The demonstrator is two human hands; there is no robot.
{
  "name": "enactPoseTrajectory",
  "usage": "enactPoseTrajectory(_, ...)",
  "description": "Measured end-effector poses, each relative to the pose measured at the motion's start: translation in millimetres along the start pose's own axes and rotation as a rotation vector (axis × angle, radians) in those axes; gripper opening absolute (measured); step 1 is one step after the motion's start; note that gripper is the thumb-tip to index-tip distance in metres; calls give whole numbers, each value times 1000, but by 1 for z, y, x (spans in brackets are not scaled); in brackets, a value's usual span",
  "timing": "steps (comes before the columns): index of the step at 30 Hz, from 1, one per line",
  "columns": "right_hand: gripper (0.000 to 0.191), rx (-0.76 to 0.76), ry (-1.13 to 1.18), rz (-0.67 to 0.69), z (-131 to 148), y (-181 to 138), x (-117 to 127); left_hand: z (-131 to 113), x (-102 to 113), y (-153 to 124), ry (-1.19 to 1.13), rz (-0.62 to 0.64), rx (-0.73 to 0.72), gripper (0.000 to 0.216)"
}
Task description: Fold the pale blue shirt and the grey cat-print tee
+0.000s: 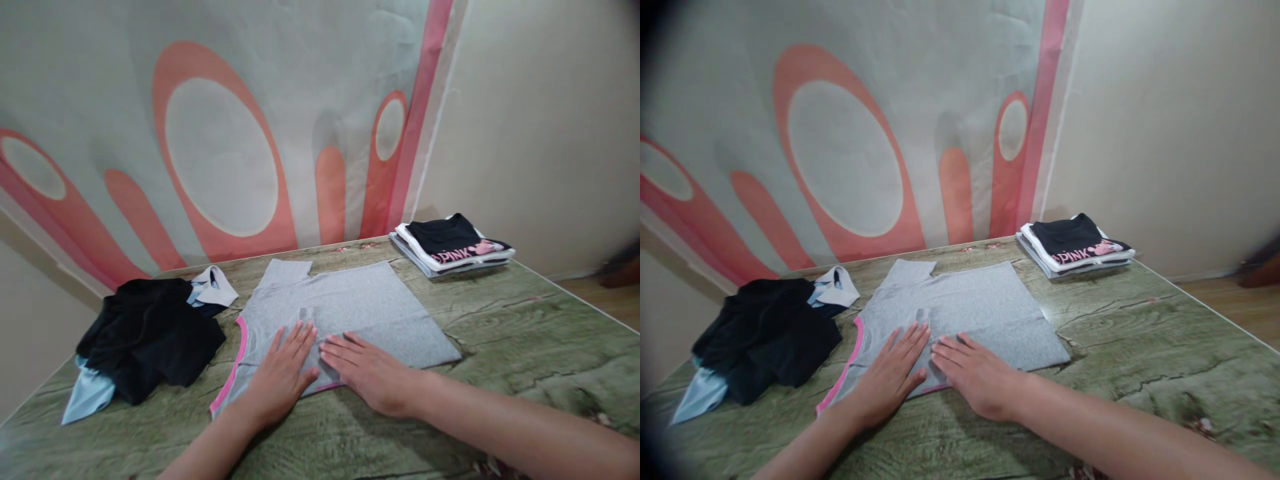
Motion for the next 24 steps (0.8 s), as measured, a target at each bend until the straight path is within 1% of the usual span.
enactPoseTrajectory(2, 56, -104, -21, 37, -10, -21, -1, 0, -4, 1, 5, 7, 4, 64)
enactPoseTrajectory(5, 65, -255, -104, 66, -28, -54, 7, 3, -7, 1, 17, 5, 15, 65)
enactPoseTrajectory(8, 67, -378, -216, 61, -43, -92, 17, 4, -7, 1, 21, -8, 12, 66)
enactPoseTrajectory(12, 67, -561, -355, 22, -63, -145, 25, 4, -8, 1, 23, -17, 5, 66)
enactPoseTrajectory(15, 69, -694, -400, 3, -77, -173, 31, 5, -9, 1, 29, -14, 7, 65)
enactPoseTrajectory(17, 67, -750, -407, -12, -84, -180, 37, 5, -10, 1, 33, -11, 8, 65)
enactPoseTrajectory(18, 64, -750, -406, -20, -86, -179, 40, 5, -10, 1, 34, -10, 8, 65)
enactPoseTrajectory(20, 59, -689, -391, -31, -86, -169, 46, 5, -9, 1, 33, -5, 10, 65)
enactPoseTrajectory(24, 57, -527, -306, 0, -91, -131, 50, 4, -7, 1, 29, 12, 17, 65)
Point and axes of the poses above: each hand's wrist, its own y-axis towards the middle knuckle, its own x-axis out of the back of the hand, z = x × y, the point moved 6 cm from there along y, towards the middle knuckle, and after that the axes turned 10 degrees about x, right-handed, at the moved point
